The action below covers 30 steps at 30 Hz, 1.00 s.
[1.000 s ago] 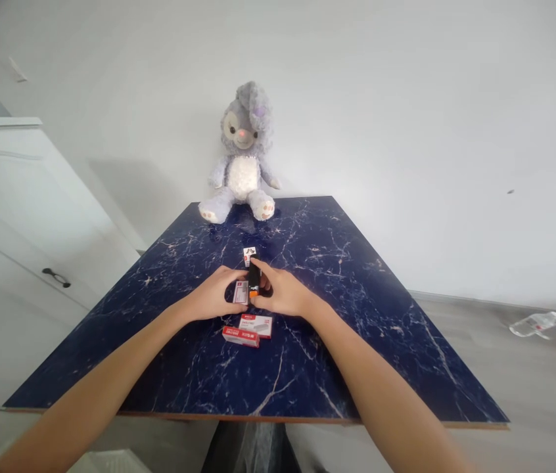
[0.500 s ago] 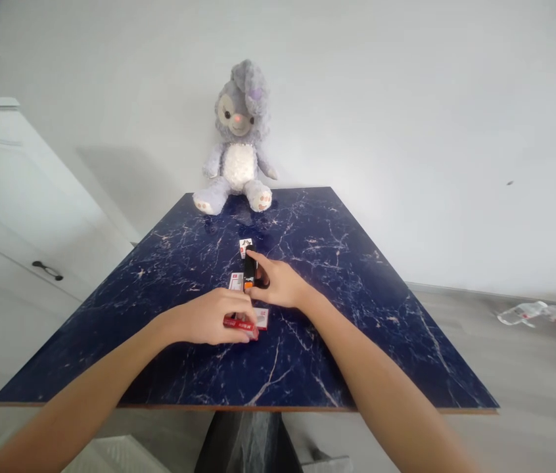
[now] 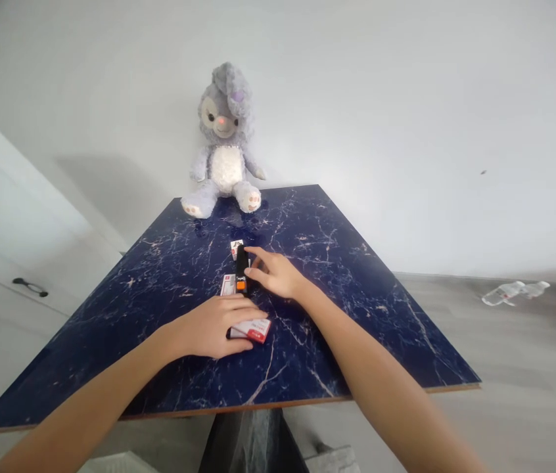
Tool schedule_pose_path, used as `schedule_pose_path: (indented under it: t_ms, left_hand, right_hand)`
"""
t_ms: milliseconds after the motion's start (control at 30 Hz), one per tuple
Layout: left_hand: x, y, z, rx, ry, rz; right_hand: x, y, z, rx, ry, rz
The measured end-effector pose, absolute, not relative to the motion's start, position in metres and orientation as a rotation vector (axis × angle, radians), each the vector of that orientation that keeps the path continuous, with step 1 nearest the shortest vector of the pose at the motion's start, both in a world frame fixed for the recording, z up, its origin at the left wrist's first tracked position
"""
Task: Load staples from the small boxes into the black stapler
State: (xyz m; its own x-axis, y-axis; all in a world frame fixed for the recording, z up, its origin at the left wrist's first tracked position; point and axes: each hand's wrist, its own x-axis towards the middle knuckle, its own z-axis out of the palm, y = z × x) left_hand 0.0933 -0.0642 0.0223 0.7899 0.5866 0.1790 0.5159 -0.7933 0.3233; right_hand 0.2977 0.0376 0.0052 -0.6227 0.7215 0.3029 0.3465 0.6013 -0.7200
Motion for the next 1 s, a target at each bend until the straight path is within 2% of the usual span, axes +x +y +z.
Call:
schedule_pose_path:
  t_ms: [167, 300, 367, 467, 600, 800, 1000]
  left_hand:
    - [0.087, -0.065, 0.034, 2.653, 0.905, 0.6]
    - [0.069, -0.046, 0.041, 2.49, 1.356, 0.987]
    - [0.063, -0.035, 0.038, 2.388, 1.618, 1.061]
    - [0.062, -0.025, 0.029, 2.37, 1.742, 0.926]
    - [0.067, -0.027, 0.025, 2.334, 1.616, 0.794]
    - [0.047, -0.017, 0.027, 1.947, 1.618, 0.72]
    - [0.034, -0.014, 0.03, 2.005, 1.17, 0.551]
  right_hand:
    - [0.3, 0.044, 0.002, -0.954, -2.125, 0.783]
    - [0.298, 0.044, -0.002, -0.962, -2.125, 0.781]
    - [0.295, 0.043, -0.003, -0.961, -2.118, 0.785]
    - [0.292, 0.041, -0.005, -0.965, -2.108, 0.782]
    - [0.291, 0.04, -0.005, -0.946, -2.131, 0.768]
    - [0.292, 0.039, -0.003, -0.981, -2.15, 0.796]
    - [0.29, 0.039, -0.003, -0.984, -2.168, 0.806]
